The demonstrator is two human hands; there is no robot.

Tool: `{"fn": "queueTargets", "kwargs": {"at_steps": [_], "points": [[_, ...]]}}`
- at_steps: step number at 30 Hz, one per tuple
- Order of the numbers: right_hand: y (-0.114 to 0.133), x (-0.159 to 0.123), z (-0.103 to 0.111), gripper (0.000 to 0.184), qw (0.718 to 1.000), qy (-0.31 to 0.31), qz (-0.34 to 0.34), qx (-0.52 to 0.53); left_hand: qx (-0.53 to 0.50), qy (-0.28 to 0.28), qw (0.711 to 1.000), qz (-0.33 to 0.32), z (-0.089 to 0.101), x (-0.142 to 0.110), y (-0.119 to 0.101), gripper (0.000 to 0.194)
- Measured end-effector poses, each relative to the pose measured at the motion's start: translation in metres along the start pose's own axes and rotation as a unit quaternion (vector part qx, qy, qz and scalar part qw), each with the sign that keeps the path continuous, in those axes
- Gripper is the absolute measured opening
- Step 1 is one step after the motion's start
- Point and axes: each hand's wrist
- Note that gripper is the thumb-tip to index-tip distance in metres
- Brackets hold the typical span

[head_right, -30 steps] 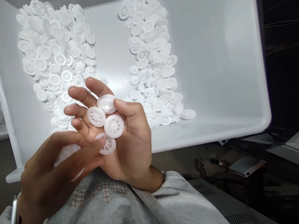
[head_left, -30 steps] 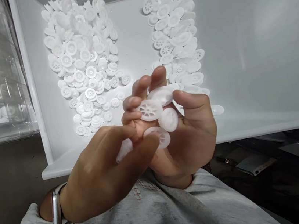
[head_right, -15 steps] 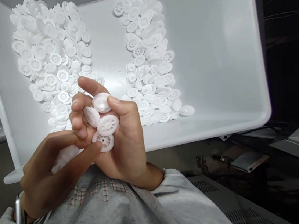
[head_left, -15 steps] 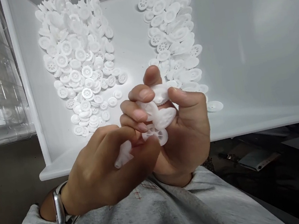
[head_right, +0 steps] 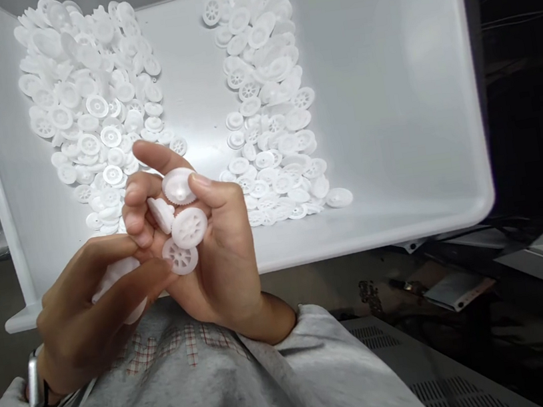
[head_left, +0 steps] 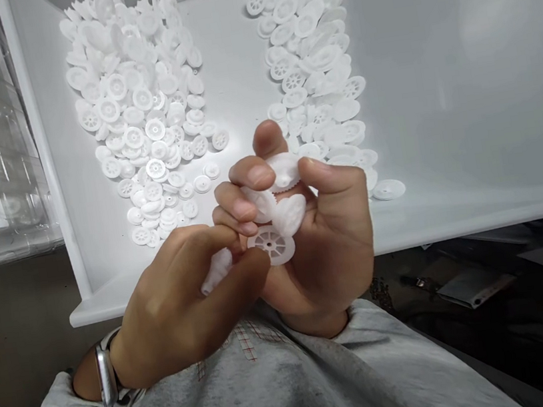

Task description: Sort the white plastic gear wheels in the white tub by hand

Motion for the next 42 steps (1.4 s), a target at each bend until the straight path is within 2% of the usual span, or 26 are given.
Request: {"fn": "queueTargets", "kwargs": {"at_steps": [8, 15, 24, 28, 32, 35, 38, 42], "points": [[0.001, -0.001, 0.001, 0.014, 1.0, 0.003, -0.016, 0.007, 0.023, 0.021, 1.0, -0.006, 0.001, -0.005, 0.001, 0.016], [0.0, 0.0, 0.0, 0.015, 1.0, -0.018, -0.005, -0.009, -0.002, 0.01, 1.0, 0.001, 0.001, -0.002, 0.0, 0.009], [0.0, -0.001, 0.002, 0.016, 1.0, -0.006, -0.008, -0.002, -0.047, 0.037, 0.994, 0.086, 0.003, 0.001, -0.005, 0.013], [0.0, -0.001, 0.002, 0.016, 1.0, -0.005, -0.004, -0.015, -0.036, 0.056, 0.994, 0.089, 0.007, -0.004, -0.004, 0.013], [0.001, -0.003, 0.0, 0.018, 1.0, -0.007, -0.018, -0.015, -0.002, 0.048, 0.994, 0.103, 0.018, -0.004, 0.001, 0.027], [0.003, -0.003, -0.002, 0.025, 0.998, 0.0, -0.05, -0.033, 0.052, 0.01, 0.995, 0.088, 0.024, 0.003, 0.003, 0.024], [0.004, -0.002, -0.003, 0.033, 0.997, 0.011, -0.056, -0.05, 0.112, -0.002, 0.989, 0.098, 0.021, 0.01, 0.0, 0.021], [0.004, 0.0, -0.001, 0.033, 0.994, 0.041, -0.074, -0.074, 0.169, 0.022, 0.98, 0.099, 0.012, 0.01, -0.004, 0.032]]}}
Point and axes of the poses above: each hand's wrist, its own x-axis towards the middle knuckle, its own z-axis out of the back of the hand, y = z × x, and after that the axes turned 3 degrees about x, right-handed
